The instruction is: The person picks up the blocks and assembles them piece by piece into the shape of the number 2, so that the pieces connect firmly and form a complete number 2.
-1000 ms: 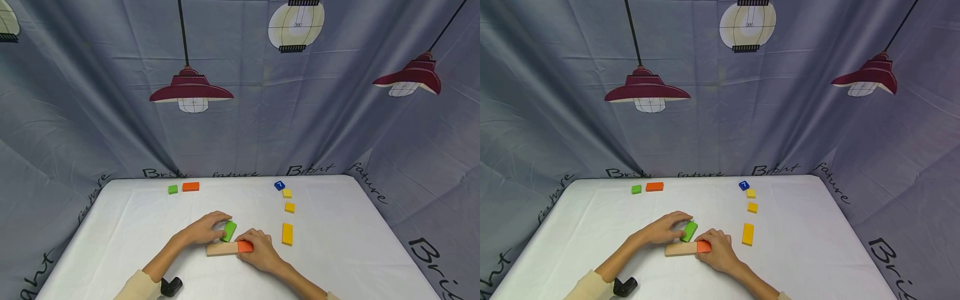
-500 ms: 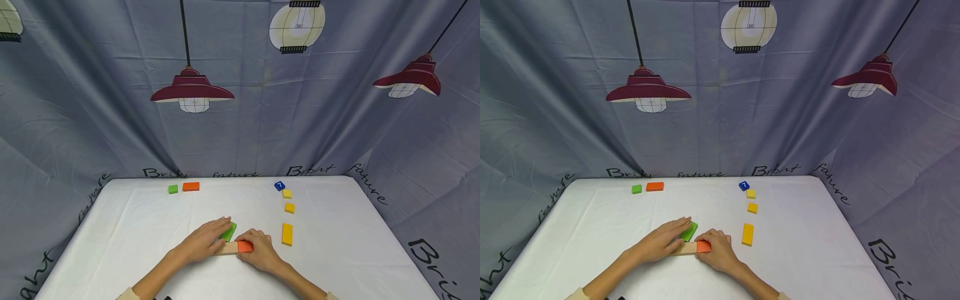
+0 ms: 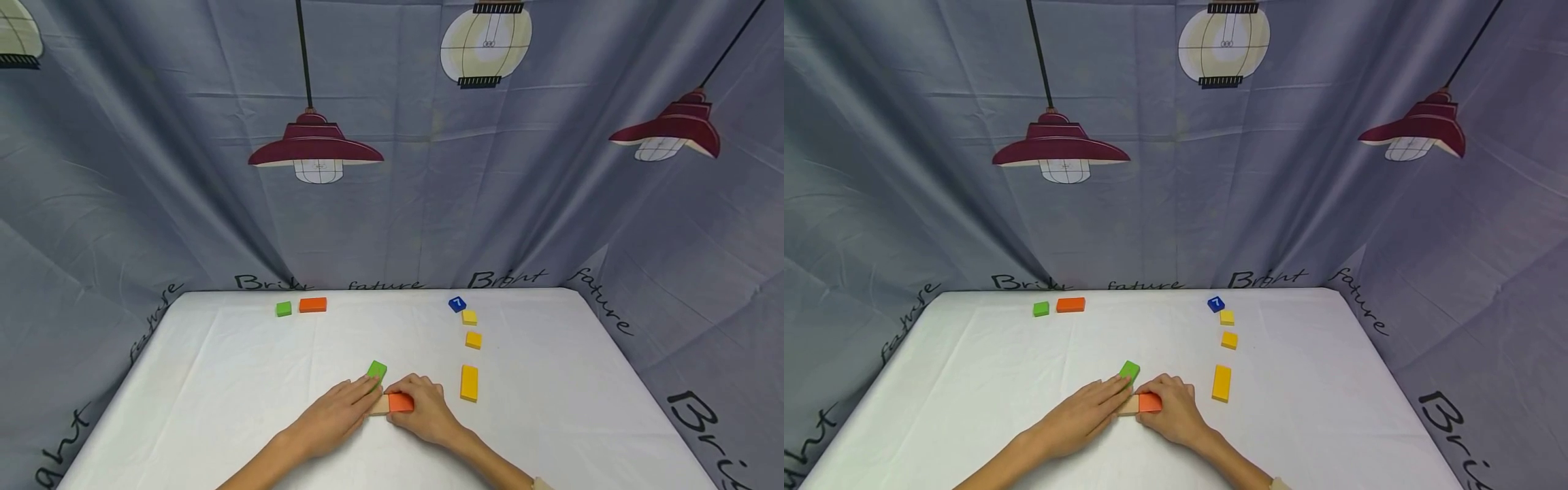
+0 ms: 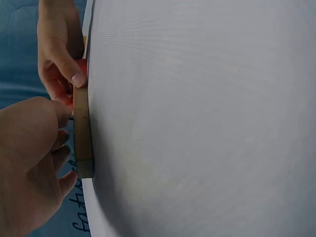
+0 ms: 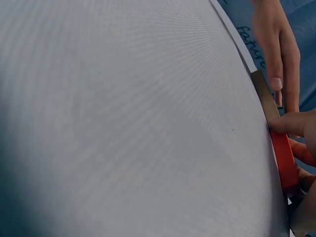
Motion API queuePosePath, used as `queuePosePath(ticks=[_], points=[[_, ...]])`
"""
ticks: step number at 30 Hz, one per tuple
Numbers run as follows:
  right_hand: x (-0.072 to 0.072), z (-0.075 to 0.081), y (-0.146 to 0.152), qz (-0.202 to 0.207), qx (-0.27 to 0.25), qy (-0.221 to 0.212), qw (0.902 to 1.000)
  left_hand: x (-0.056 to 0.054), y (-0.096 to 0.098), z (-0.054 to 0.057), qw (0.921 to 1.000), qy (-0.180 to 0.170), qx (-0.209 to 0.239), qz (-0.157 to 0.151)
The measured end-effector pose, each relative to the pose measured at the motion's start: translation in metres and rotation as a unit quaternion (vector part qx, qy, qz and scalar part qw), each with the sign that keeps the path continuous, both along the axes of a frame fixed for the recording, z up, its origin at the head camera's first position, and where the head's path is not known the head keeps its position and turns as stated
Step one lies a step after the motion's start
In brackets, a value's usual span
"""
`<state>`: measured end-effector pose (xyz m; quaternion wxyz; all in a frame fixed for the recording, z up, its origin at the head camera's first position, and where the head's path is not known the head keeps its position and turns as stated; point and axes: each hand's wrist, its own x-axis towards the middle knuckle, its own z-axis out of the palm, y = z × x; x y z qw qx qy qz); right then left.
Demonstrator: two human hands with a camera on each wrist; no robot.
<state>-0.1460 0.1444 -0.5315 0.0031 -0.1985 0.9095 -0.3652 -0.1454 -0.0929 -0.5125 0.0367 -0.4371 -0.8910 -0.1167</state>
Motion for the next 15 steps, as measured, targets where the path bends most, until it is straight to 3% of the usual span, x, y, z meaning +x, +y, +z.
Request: queuePosePath(ticks=[8,15], points=[[0.0000,-0.0005,-0.0002,-0.001,0.002,-0.001,1.0000,0.0008,0.0012,-0.0051,0.9992,0.036,-0.018,0.009],[-0.0001,0.0012,0.0012,0.003,0.004,-0.009,0.9999,0.0006,0.0027,-0.0049,0.9993,0.030,-0.021,0.010]])
